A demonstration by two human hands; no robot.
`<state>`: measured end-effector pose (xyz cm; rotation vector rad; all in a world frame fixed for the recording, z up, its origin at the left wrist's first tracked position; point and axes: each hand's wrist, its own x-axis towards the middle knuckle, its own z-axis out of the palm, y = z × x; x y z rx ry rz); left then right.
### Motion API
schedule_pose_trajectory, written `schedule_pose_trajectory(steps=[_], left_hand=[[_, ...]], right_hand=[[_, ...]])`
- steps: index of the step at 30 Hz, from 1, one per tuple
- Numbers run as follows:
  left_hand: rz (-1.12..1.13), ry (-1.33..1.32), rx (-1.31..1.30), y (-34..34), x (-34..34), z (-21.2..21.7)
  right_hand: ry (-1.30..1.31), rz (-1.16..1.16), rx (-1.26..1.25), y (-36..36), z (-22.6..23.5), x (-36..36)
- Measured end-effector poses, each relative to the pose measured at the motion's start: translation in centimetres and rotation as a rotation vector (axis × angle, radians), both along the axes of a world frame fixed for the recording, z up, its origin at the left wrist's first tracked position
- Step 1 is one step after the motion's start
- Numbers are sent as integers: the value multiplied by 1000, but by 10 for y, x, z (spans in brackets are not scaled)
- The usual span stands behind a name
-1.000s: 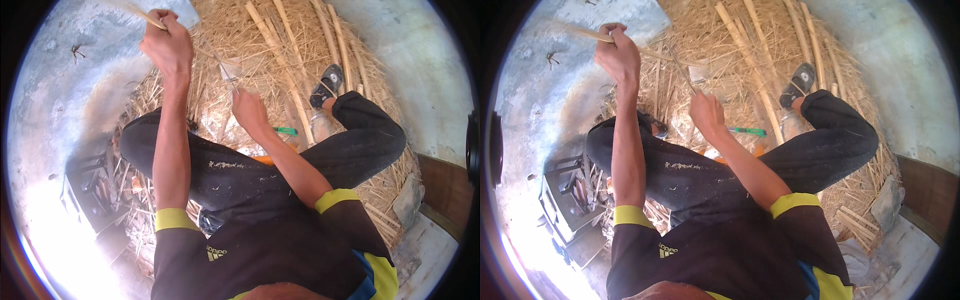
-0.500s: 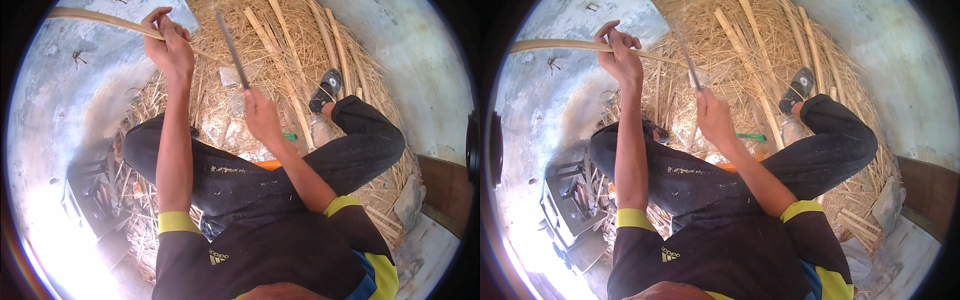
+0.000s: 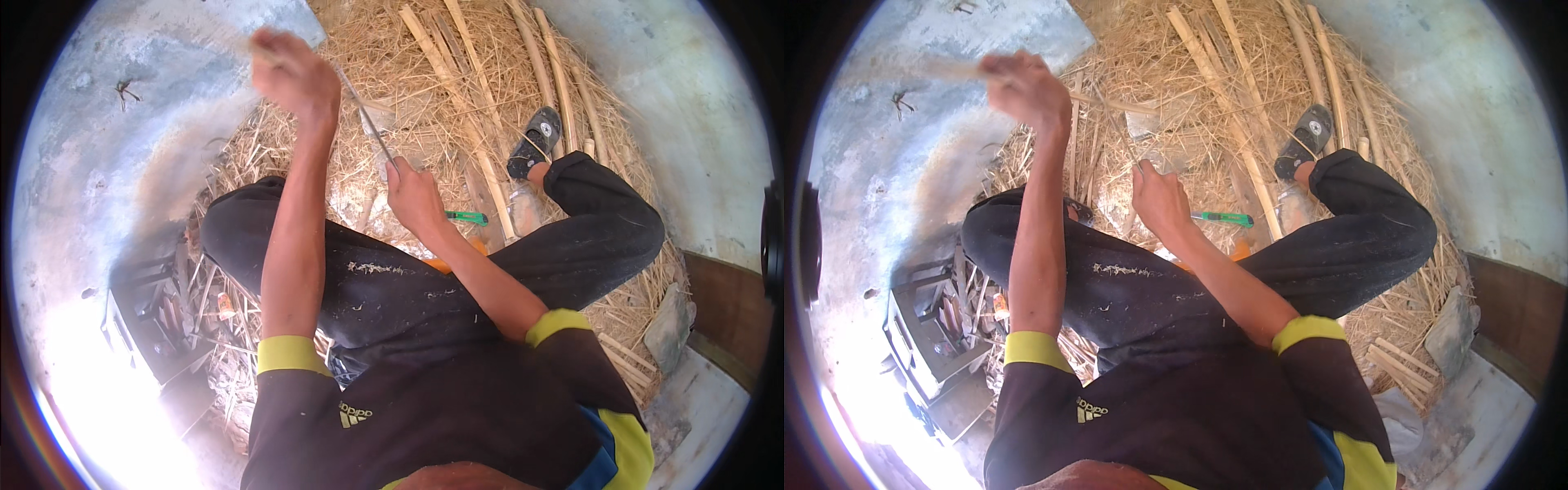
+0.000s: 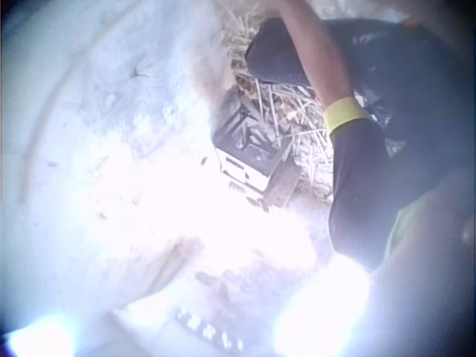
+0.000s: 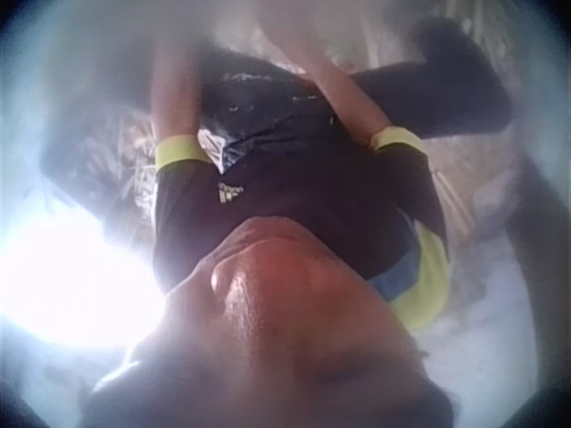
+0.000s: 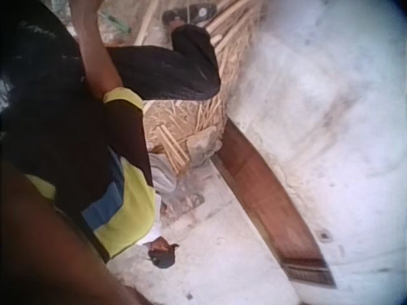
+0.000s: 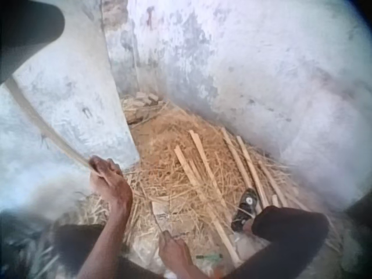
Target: The person sits on a straw-covered floor and uses a knife to shave and shape a thin wooden stick. They repeatedly scrape the surface of the stick to thin it and create a pointed tip, then switch to a saw to cut the stick. The person continues to refine the stick's shape with the knife.
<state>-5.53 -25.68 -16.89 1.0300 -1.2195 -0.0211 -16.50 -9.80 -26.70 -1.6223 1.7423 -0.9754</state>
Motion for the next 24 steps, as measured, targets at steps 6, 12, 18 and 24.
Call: schedule_pose_trajectory(steps=[6,12,18,24], left_hand=[[-59,235,-41,2,3,15],[-30,321,-66,-1,-3,13],[-49,189,-53,-5,4,1],[-46,138,-62,-4,6,10]], right_hand=[[-39,49,-53,-19,53,-3],[294,135,319,-12,-54,-4],[17,-87,313,-16,-8,-41],[-79,-2,164,-15,35,-1]])
